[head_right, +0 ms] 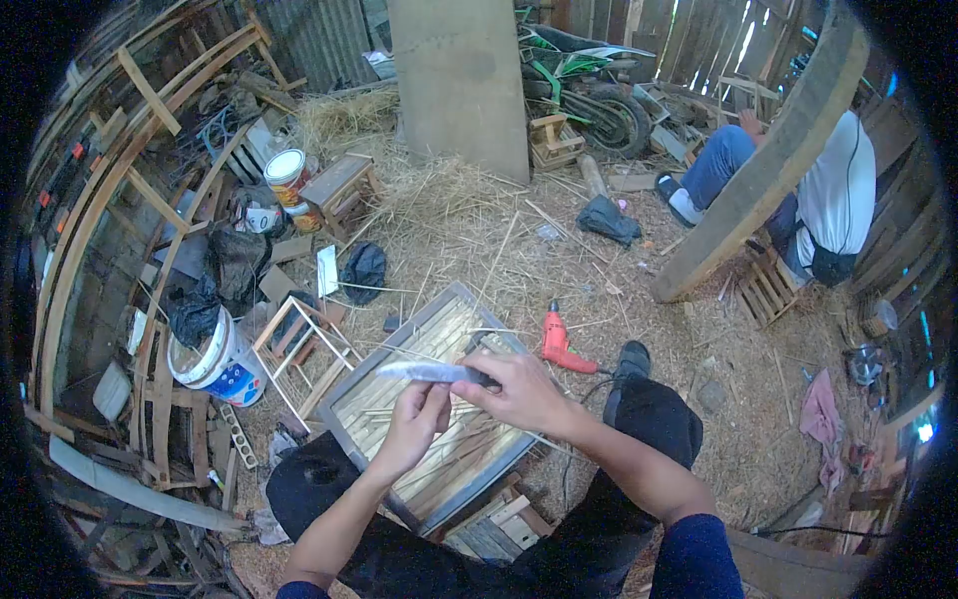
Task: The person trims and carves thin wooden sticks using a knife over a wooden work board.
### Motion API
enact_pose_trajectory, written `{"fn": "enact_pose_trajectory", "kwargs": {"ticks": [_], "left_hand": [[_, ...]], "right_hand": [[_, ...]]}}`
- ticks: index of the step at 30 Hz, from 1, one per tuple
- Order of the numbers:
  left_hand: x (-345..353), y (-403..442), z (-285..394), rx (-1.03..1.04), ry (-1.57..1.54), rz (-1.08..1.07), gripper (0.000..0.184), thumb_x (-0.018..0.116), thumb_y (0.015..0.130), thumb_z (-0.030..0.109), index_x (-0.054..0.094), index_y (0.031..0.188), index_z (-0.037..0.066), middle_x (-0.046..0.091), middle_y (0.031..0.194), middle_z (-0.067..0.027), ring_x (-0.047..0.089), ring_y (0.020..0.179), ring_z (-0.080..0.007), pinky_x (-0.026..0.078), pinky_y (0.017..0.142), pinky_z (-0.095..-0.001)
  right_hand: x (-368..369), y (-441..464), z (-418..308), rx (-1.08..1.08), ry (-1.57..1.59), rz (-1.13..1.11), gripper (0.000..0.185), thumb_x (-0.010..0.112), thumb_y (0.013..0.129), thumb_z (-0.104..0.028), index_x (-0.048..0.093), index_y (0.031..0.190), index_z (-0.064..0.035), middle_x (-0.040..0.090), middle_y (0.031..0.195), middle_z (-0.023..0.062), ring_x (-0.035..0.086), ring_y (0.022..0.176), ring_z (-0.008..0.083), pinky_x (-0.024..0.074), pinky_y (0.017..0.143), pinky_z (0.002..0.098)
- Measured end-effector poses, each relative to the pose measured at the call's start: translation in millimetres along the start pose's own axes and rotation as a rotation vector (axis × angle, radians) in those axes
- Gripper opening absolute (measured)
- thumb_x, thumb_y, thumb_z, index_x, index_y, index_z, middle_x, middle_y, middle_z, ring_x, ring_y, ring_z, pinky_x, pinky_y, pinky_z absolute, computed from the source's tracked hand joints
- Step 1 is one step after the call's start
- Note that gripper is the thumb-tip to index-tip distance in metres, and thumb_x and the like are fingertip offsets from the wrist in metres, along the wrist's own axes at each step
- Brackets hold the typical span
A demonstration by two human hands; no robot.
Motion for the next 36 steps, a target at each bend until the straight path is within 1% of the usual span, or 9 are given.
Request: {"fn": "enact_pose_trajectory", "kwargs": {"ticks": [7, 10, 13, 16, 19, 27, 30, 34, 36], "left_hand": [[1, -7, 14, 0.109, 0.153, -0.003, 0.017, 0.049, 0.101, 0.011, 0.059, 0.112, 0.003, 0.048, 0.073, -0.0003, 0.045, 0.064, -0.0084, 0.038, 0.058, -0.0264], [8, -14, 27, 0.224, 0.277, -0.023, 0.012, 0.049, 0.1, 0.01, 0.054, 0.108, 0.004, 0.043, 0.071, 0.0041, 0.04, 0.064, -0.0051, 0.034, 0.056, -0.024], [5, -15, 16, 0.122, 0.3, -0.044, 0.02, 0.051, 0.096, 0.006, 0.058, 0.113, -0.001, 0.06, 0.088, -0.0097, 0.055, 0.078, -0.0171, 0.046, 0.073, -0.0315], [11, -17, 29, 0.28, 0.376, -0.052, 0.021, 0.052, 0.095, 0.006, 0.058, 0.113, -0.002, 0.062, 0.095, -0.0117, 0.056, 0.082, -0.0175, 0.046, 0.076, -0.0315], [10, -18, 17, 0.096, 0.31, -0.036, 0.021, 0.052, 0.096, 0.008, 0.058, 0.114, -0.003, 0.062, 0.096, -0.0114, 0.056, 0.085, -0.0173, 0.046, 0.077, -0.0315], [11, -16, 15, 0.061, 0.257, -0.036, 0.022, 0.052, 0.099, 0.012, 0.057, 0.116, -0.001, 0.059, 0.091, -0.0083, 0.053, 0.081, -0.015, 0.044, 0.075, -0.0302], [10, -16, 15, 0.003, 0.176, -0.035, 0.022, 0.051, 0.101, 0.016, 0.058, 0.114, 0.0, 0.057, 0.087, -0.0065, 0.051, 0.08, -0.0139, 0.044, 0.073, -0.0295], [24, -33, 16, 0.235, 0.273, -0.157, 0.02, 0.049, 0.103, 0.022, 0.057, 0.108, 0.004, 0.049, 0.078, 0.0041, 0.041, 0.067, -0.0038, 0.035, 0.059, -0.0222], [29, -41, 5, 0.213, 0.236, -0.153, 0.021, 0.049, 0.104, 0.023, 0.058, 0.106, 0.004, 0.05, 0.077, 0.0045, 0.041, 0.064, -0.0034, 0.034, 0.057, -0.0215]], "right_hand": [[12, -3, 1, -0.07, -0.052, -0.112, 0.039, 0.065, 0.09, -0.044, 0.067, 0.097, -0.0062, 0.062, 0.065, 0.0155, 0.064, 0.061, 0.0356, 0.0464, 0.053, 0.0439], [5, -2, -6, -0.173, -0.095, -0.072, 0.039, 0.066, 0.089, -0.047, 0.068, 0.092, -0.0079, 0.059, 0.057, 0.0136, 0.062, 0.054, 0.0338, 0.0455, 0.05, 0.0421], [-1, -4, -14, -0.246, -0.189, -0.051, 0.04, 0.068, 0.087, -0.049, 0.068, 0.084, -0.0089, 0.056, 0.053, 0.0115, 0.061, 0.05, 0.0307, 0.0445, 0.047, 0.0401], [-7, -8, -14, -0.276, -0.238, -0.023, 0.042, 0.069, 0.085, -0.05, 0.066, 0.078, -0.0093, 0.055, 0.051, 0.0093, 0.06, 0.047, 0.0277, 0.0435, 0.045, 0.0382], [-12, -10, -17, -0.287, -0.269, 0.023, 0.042, 0.072, 0.081, -0.05, 0.064, 0.072, -0.0092, 0.052, 0.049, 0.0065, 0.058, 0.045, 0.0245, 0.0413, 0.043, 0.0364], [-23, -9, -25, -0.327, -0.387, 0.075, 0.043, 0.079, 0.072, -0.049, 0.061, 0.068, -0.0101, 0.047, 0.05, 0.0022, 0.053, 0.043, 0.021, 0.0386, 0.043, 0.0341], [-27, -9, -21, -0.331, -0.376, 0.098, 0.037, 0.079, 0.077, -0.04, 0.062, 0.072, -0.0081, 0.05, 0.052, 0.0034, 0.055, 0.045, 0.0206, 0.0399, 0.044, 0.0346], [-95, -5, 27, 0.018, -0.272, 0.503, 0.031, 0.069, 0.089, -0.036, 0.064, 0.079, -0.0074, 0.054, 0.055, 0.009, 0.056, 0.046, 0.0259, 0.0421, 0.045, 0.0353], [-134, -12, 41, 0.15, -0.262, 0.607, 0.029, 0.068, 0.09, -0.033, 0.063, 0.079, -0.0063, 0.055, 0.056, 0.0104, 0.055, 0.047, 0.0268, 0.0419, 0.046, 0.0352]]}}
Point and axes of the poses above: each hand's wrist, its own y-axis towards the middle knuckle, its own x-axis out of the palm, z = x × y, the point moved 8 cm from there along y, towards the middle knuckle
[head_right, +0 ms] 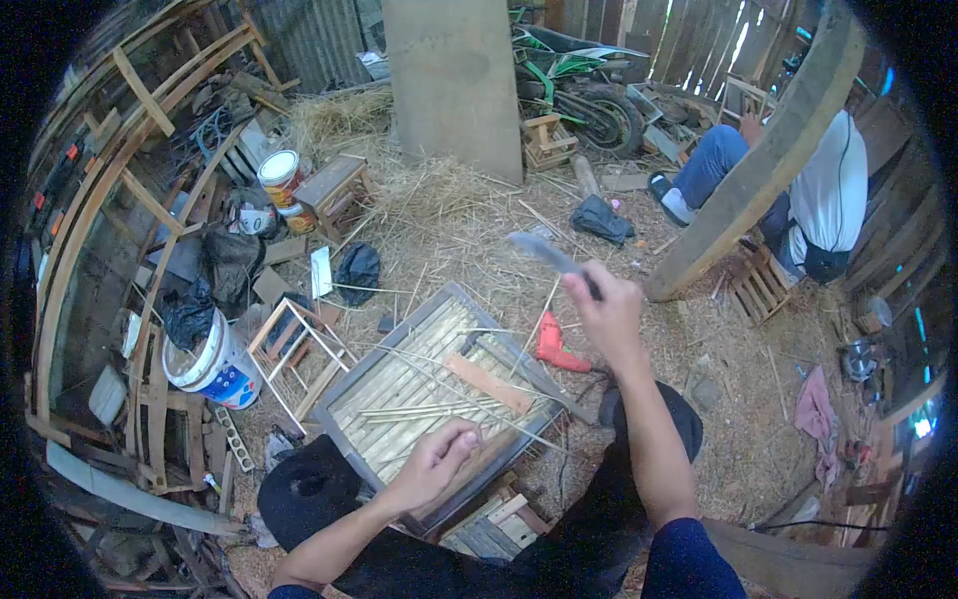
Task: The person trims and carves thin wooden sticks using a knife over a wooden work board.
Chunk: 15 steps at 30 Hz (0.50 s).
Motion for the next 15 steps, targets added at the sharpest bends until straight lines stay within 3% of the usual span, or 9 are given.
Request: {"fn": "enact_pose_trajectory", "kwargs": {"ticks": [2, 6, 9, 15], "left_hand": [[-4, 1, -7, -0.097, -0.073, 0.025, 0.024, 0.047, 0.105, 0.025, 0.058, 0.109, 0.004, 0.045, 0.07, 0.0066, 0.037, 0.058, -0.0023, 0.03, 0.051, -0.0205], [-44, 0, -22, -0.207, -0.218, 0.167, 0.026, 0.045, 0.106, 0.027, 0.055, 0.118, 0.007, 0.031, 0.063, 0.0091, 0.027, 0.053, -0.0016, 0.022, 0.048, -0.0206], [-52, 3, -17, -0.215, -0.277, 0.209, 0.027, 0.046, 0.106, 0.025, 0.057, 0.12, 0.006, 0.036, 0.068, 0.0075, 0.031, 0.057, -0.0016, 0.027, 0.05, -0.0206], [-49, 16, -13, -0.125, -0.255, 0.247, 0.022, 0.047, 0.105, 0.026, 0.055, 0.111, 0.006, 0.039, 0.07, 0.0055, 0.033, 0.058, -0.0031, 0.028, 0.051, -0.0215]], "right_hand": [[-11, 6, 9, -0.011, -0.006, 0.039, 0.028, 0.067, 0.091, -0.031, 0.063, 0.08, -0.0058, 0.054, 0.056, 0.0111, 0.054, 0.046, 0.027, 0.0415, 0.047, 0.0353], [29, -18, -17, -0.166, -0.054, -0.143, 0.033, 0.067, 0.09, -0.037, 0.062, 0.078, -0.0072, 0.055, 0.056, 0.0111, 0.057, 0.047, 0.0275, 0.043, 0.047, 0.0381], [59, -30, -35, -0.23, 0.016, -0.256, 0.036, 0.069, 0.087, -0.042, 0.062, 0.077, -0.0088, 0.055, 0.055, 0.0109, 0.059, 0.048, 0.0269, 0.0431, 0.046, 0.0386], [93, -46, -78, -0.427, 0.087, -0.354, 0.039, 0.071, 0.085, -0.044, 0.062, 0.077, -0.0072, 0.055, 0.052, 0.0083, 0.058, 0.046, 0.0254, 0.0431, 0.045, 0.0374]]}}
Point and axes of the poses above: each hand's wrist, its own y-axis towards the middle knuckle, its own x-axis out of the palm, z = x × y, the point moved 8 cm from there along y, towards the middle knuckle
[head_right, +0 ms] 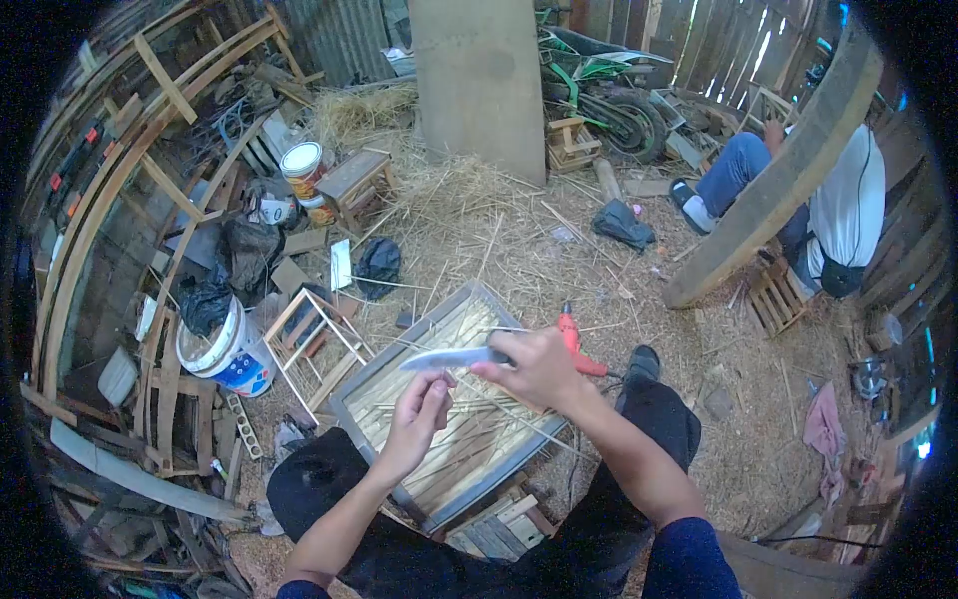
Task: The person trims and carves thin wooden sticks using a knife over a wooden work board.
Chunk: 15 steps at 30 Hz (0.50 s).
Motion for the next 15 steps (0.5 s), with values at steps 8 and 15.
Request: {"fn": "enact_pose_trajectory", "kwargs": {"ticks": [8, 15], "left_hand": [[6, 3, 9, -0.002, 0.122, -0.043, 0.014, 0.047, 0.103, 0.013, 0.054, 0.11, 0.003, 0.047, 0.083, 0.0003, 0.042, 0.076, -0.0089, 0.039, 0.069, -0.0265], [12, 2, 5, -0.086, 0.1, -0.111, 0.019, 0.047, 0.103, 0.017, 0.053, 0.116, 0.003, 0.045, 0.082, 0.0006, 0.041, 0.075, -0.0076, 0.038, 0.068, -0.0248]], "right_hand": [[30, -4, -13, -0.096, 0.046, -0.131, 0.042, 0.069, 0.085, -0.049, 0.059, 0.077, -0.0095, 0.051, 0.047, 0.0085, 0.057, 0.043, 0.0268, 0.0417, 0.044, 0.0388], [20, -6, -11, -0.133, 0.025, -0.147, 0.045, 0.069, 0.082, -0.054, 0.061, 0.081, -0.0098, 0.051, 0.048, 0.0068, 0.057, 0.044, 0.0256, 0.0407, 0.043, 0.0384]]}}
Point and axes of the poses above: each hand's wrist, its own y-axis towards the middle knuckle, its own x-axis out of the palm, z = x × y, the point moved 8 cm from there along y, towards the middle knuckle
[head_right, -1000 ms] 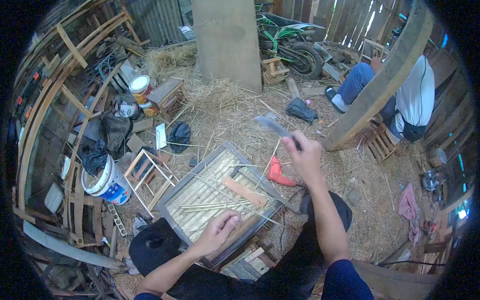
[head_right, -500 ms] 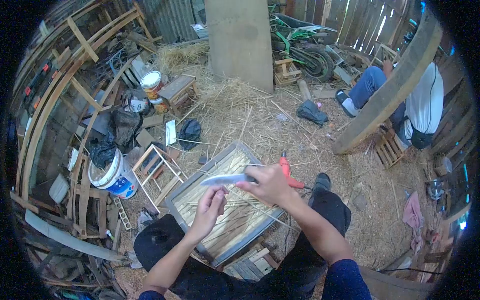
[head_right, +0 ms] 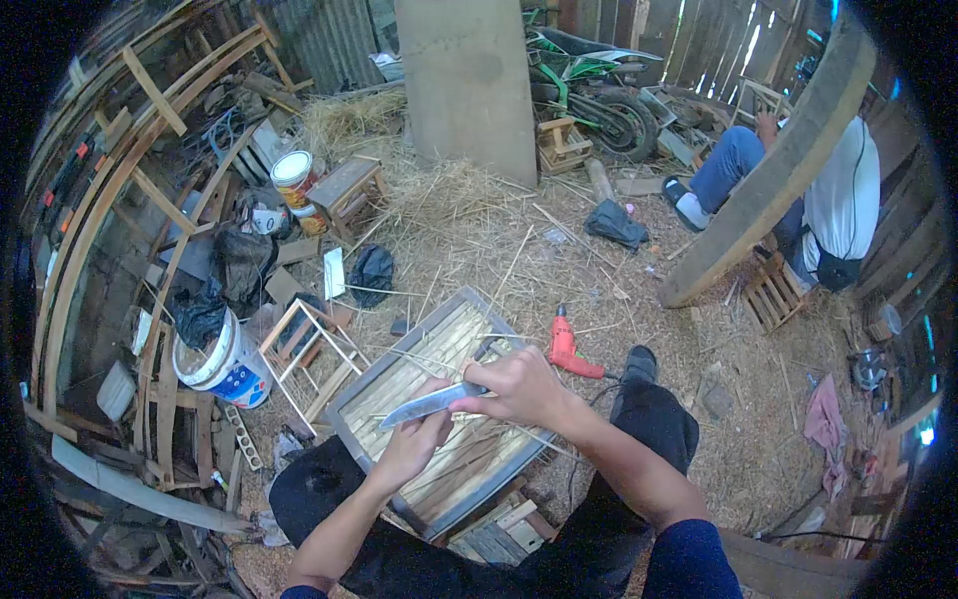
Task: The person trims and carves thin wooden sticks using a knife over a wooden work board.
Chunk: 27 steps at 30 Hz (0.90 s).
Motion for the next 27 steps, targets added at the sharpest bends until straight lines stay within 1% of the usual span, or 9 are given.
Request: {"fn": "enact_pose_trajectory", "kwargs": {"ticks": [2, 5, 8, 10, 11, 15, 18, 22, 27], "left_hand": [[1, -1, -1, -0.01, 0.02, -0.036, 0.02, 0.048, 0.104, 0.02, 0.053, 0.116, 0.004, 0.044, 0.08, 0.001, 0.041, 0.071, -0.0065, 0.037, 0.064, -0.0231], [7, -3, -6, -0.104, -0.206, -0.158, 0.02, 0.049, 0.104, 0.024, 0.053, 0.113, 0.007, 0.041, 0.075, 0.0024, 0.039, 0.063, -0.0049, 0.035, 0.057, -0.021], [14, -3, 3, -0.077, -0.2, -0.144, 0.013, 0.045, 0.104, 0.024, 0.047, 0.106, 0.011, 0.032, 0.068, 0.0042, 0.025, 0.055, -0.0057, 0.024, 0.05, -0.0232], [12, -5, 1, -0.076, -0.323, -0.115, 0.016, 0.045, 0.105, 0.026, 0.047, 0.105, 0.01, 0.032, 0.068, 0.0042, 0.024, 0.054, -0.0056, 0.024, 0.049, -0.0229], [11, -5, -1, -0.072, -0.386, -0.101, 0.017, 0.045, 0.105, 0.026, 0.047, 0.104, 0.01, 0.032, 0.068, 0.0042, 0.024, 0.053, -0.0056, 0.024, 0.049, -0.0227], [10, -15, 10, -0.018, -0.127, -0.087, 0.021, 0.045, 0.105, 0.029, 0.05, 0.1, 0.01, 0.031, 0.067, 0.005, 0.023, 0.052, -0.0043, 0.023, 0.046, -0.0222], [10, -19, -11, -0.037, -0.177, -0.088, 0.024, 0.043, 0.106, 0.03, 0.052, 0.105, 0.008, 0.036, 0.066, 0.0052, 0.03, 0.053, -0.0039, 0.028, 0.048, -0.0231], [-11, -14, -15, -0.06, -0.217, -0.013, 0.029, 0.04, 0.107, 0.032, 0.054, 0.11, 0.007, 0.031, 0.059, 0.0078, 0.028, 0.05, -0.0032, 0.026, 0.047, -0.0224], [-10, -11, -12, -0.041, -0.289, -0.017, 0.021, 0.045, 0.105, 0.023, 0.053, 0.112, 0.006, 0.04, 0.068, 0.0042, 0.034, 0.058, -0.0036, 0.03, 0.053, -0.0211]], "right_hand": [[-4, -1, -2, -0.011, -0.018, 0.01, 0.046, 0.07, 0.081, -0.055, 0.062, 0.083, -0.0099, 0.05, 0.048, 0.006, 0.057, 0.044, 0.0246, 0.0402, 0.042, 0.038], [-9, -3, -5, -0.029, -0.057, 0.02, 0.046, 0.071, 0.08, -0.055, 0.063, 0.083, -0.01, 0.05, 0.048, 0.0048, 0.056, 0.043, 0.0233, 0.0397, 0.042, 0.0372], [-13, -6, -6, -0.036, -0.086, 0.037, 0.045, 0.071, 0.081, -0.054, 0.062, 0.079, -0.0101, 0.05, 0.049, 0.004, 0.055, 0.042, 0.0226, 0.039, 0.041, 0.0367], [-21, -7, -3, -0.007, -0.111, 0.017, 0.044, 0.071, 0.081, -0.053, 0.061, 0.076, -0.0102, 0.051, 0.049, 0.0036, 0.054, 0.041, 0.022, 0.0385, 0.041, 0.0365], [-27, -7, 3, 0.031, -0.118, 0.052, 0.044, 0.071, 0.082, -0.052, 0.061, 0.074, -0.0104, 0.052, 0.049, 0.0038, 0.054, 0.041, 0.0221, 0.0388, 0.041, 0.0364], [-53, -19, 39, 0.248, -0.2, 0.21, 0.04, 0.069, 0.086, -0.047, 0.06, 0.074, -0.0104, 0.055, 0.051, 0.0057, 0.057, 0.043, 0.0225, 0.0417, 0.043, 0.0356], [-83, -27, 65, 0.409, -0.262, 0.271, 0.037, 0.067, 0.089, -0.044, 0.062, 0.077, -0.0098, 0.057, 0.052, 0.0079, 0.059, 0.045, 0.0237, 0.0426, 0.043, 0.0357], [-68, -29, 48, 0.328, -0.171, 0.236, 0.036, 0.07, 0.086, -0.044, 0.062, 0.077, -0.0101, 0.055, 0.051, 0.0068, 0.057, 0.044, 0.0246, 0.0422, 0.043, 0.0358], [-29, -15, 14, 0.087, -0.127, 0.074, 0.04, 0.072, 0.083, -0.047, 0.061, 0.073, -0.01, 0.053, 0.05, 0.006, 0.056, 0.042, 0.0224, 0.0411, 0.042, 0.0363]]}}
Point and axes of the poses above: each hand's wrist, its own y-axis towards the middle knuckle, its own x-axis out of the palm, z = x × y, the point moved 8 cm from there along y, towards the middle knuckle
